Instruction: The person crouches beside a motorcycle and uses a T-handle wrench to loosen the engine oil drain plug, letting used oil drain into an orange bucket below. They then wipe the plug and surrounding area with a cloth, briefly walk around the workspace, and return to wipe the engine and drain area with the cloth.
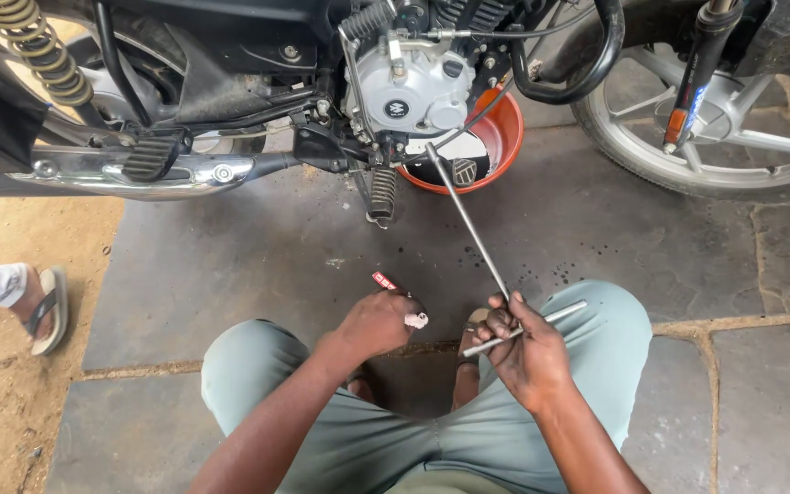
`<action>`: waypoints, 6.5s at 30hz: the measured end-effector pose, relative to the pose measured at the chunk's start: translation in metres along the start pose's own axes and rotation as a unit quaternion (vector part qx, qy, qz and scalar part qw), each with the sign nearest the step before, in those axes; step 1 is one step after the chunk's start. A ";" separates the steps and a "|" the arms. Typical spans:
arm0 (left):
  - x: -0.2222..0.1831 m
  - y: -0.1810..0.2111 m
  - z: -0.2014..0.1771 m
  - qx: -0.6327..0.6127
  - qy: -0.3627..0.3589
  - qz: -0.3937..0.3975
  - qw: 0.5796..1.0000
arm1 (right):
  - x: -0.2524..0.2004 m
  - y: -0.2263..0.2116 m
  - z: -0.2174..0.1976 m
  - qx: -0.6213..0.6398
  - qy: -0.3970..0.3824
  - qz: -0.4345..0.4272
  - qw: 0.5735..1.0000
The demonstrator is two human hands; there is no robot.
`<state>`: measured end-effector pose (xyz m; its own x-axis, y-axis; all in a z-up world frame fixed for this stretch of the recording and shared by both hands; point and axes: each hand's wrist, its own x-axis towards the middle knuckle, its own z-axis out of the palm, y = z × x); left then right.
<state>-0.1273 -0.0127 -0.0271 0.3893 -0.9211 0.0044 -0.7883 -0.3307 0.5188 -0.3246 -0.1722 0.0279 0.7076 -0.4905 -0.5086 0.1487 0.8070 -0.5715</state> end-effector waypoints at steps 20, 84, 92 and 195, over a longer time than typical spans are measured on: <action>0.229 -0.198 0.308 -0.334 0.173 -0.203 0.904 | 0.071 -0.016 -0.064 -0.002 0.018 -0.093 0.996; 0.141 -0.022 -0.009 -0.293 -0.031 -0.111 0.949 | 0.037 0.028 0.009 -0.039 0.042 -0.167 0.984; 0.146 -0.033 -0.004 -0.531 0.017 -0.102 0.841 | 0.093 0.096 0.039 0.129 -0.020 -0.103 0.986; 0.129 0.062 -0.008 0.067 0.251 0.191 0.947 | 0.183 0.116 -0.011 -0.269 -0.143 -0.347 0.887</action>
<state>-0.1221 -0.1509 0.0126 0.2150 -0.7766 0.5922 -0.9574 -0.0478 0.2848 -0.1857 -0.1720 -0.1388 0.7319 -0.6430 0.2256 0.3204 0.0326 -0.9467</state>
